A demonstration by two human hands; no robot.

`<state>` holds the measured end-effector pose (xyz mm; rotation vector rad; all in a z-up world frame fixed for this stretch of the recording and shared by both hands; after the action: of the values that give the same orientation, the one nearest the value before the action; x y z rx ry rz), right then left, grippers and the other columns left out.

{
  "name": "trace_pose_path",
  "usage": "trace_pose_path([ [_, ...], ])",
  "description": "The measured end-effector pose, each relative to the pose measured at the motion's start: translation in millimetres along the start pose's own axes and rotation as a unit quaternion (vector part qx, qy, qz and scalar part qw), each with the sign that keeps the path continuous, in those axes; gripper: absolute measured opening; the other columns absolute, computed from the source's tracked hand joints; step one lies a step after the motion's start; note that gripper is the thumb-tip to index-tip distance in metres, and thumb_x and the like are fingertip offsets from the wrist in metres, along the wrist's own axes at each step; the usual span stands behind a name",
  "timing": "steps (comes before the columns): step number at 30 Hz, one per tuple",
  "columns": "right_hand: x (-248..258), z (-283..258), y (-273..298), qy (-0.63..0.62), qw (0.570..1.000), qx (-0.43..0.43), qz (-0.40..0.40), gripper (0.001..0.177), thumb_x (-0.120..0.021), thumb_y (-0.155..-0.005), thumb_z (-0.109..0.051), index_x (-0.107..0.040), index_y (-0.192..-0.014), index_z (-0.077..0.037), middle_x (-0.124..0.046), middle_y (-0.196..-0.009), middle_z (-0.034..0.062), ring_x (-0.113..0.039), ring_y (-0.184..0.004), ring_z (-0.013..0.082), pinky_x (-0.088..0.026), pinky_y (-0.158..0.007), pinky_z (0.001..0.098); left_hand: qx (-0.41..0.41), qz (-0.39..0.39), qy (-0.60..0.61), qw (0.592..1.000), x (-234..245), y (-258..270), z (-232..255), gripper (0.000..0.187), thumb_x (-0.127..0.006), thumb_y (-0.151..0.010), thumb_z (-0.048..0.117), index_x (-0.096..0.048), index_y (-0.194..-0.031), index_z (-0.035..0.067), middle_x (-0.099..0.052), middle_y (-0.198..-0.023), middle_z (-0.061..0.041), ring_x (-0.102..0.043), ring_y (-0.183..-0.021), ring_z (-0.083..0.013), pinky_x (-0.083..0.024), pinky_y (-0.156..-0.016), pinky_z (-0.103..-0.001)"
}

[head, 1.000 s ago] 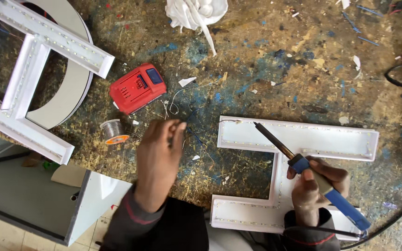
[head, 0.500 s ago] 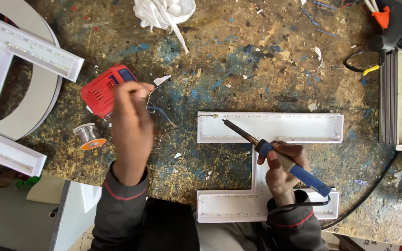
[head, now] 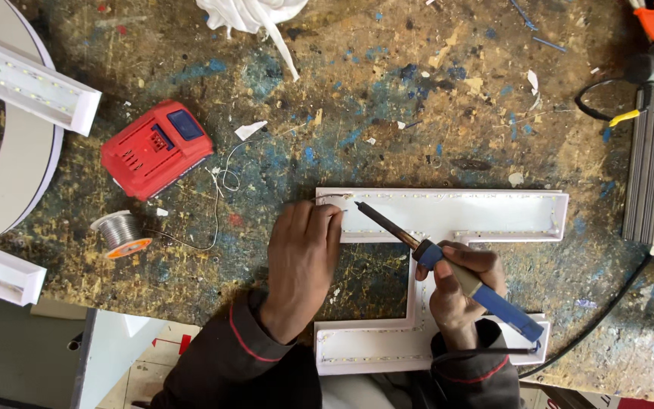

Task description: The person uses a soldering iron to attach wires to a white LED strip shaped like the letter E. They wipe the soldering iron tip with a cloth and continue soldering connections along the strip. Finally, they pick up a red power supply unit and connect the wires to it.

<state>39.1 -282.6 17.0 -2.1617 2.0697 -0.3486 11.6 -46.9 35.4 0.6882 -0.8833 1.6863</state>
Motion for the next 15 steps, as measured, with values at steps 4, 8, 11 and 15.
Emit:
trace_pose_path([
  [4, -1.2, 2.2, -0.5, 0.007, 1.000, 0.001, -0.009, 0.029, -0.065, -0.109, -0.031, -0.048, -0.107, -0.008, -0.061, -0.064, 0.0174, -0.068, -0.053, 0.0259, -0.051, -0.054, 0.0365, 0.003, 0.028, 0.001, 1.000, -6.0, -5.4, -8.8, 0.011, -0.080, -0.112, 0.013, -0.073, -0.117, 0.007, -0.066, -0.105, -0.006, -0.061, -0.093, -0.0232, -0.056, -0.085, -0.039],
  [8, -5.5, -0.2, -2.5, 0.029, 0.999, 0.015, -0.005, 0.025, -0.062, -0.108, -0.026, -0.047, -0.106, -0.007, -0.060, -0.062, 0.0186, -0.067, -0.051, 0.0273, -0.049, -0.051, 0.0359, -0.008, 0.013, 0.008, 1.000, -8.8, -0.4, -16.7, 0.018, -0.081, -0.111, 0.010, -0.076, -0.126, 0.003, -0.062, -0.102, -0.007, -0.062, -0.092, -0.0237, -0.058, -0.080, -0.039],
  [11, -5.2, 3.2, 1.3, 0.017, 1.000, 0.011, -0.005, 0.023, -0.062, -0.108, -0.024, -0.048, -0.108, -0.007, -0.059, -0.062, 0.0189, -0.066, -0.051, 0.0265, -0.047, -0.050, 0.0351, -0.010, -0.018, 0.011, 1.000, -3.7, -1.1, -16.1, 0.027, -0.078, -0.110, 0.004, -0.074, -0.136, 0.001, -0.060, -0.108, -0.009, -0.062, -0.096, -0.0275, -0.059, -0.083, -0.043],
  [15, -3.2, 5.1, 3.4, 0.026, 1.000, -0.007, -0.004, 0.023, -0.063, -0.109, -0.025, -0.049, -0.109, -0.008, -0.060, -0.064, 0.0191, -0.066, -0.052, 0.0257, -0.047, -0.052, 0.0346, -0.033, -0.015, 0.018, 0.999, -1.5, 1.6, -18.5, 0.023, -0.079, -0.111, 0.005, -0.074, -0.132, -0.003, -0.068, -0.115, -0.012, -0.069, -0.103, -0.0268, -0.066, -0.096, -0.042],
])
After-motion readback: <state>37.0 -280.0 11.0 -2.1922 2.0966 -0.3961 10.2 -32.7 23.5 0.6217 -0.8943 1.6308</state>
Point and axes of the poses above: each hand's wrist, its own y-axis away from the middle knuckle, its own x-axis out of the back of the hand, z = x × y, the point moved 4 cm from there along -y, towards the middle knuckle
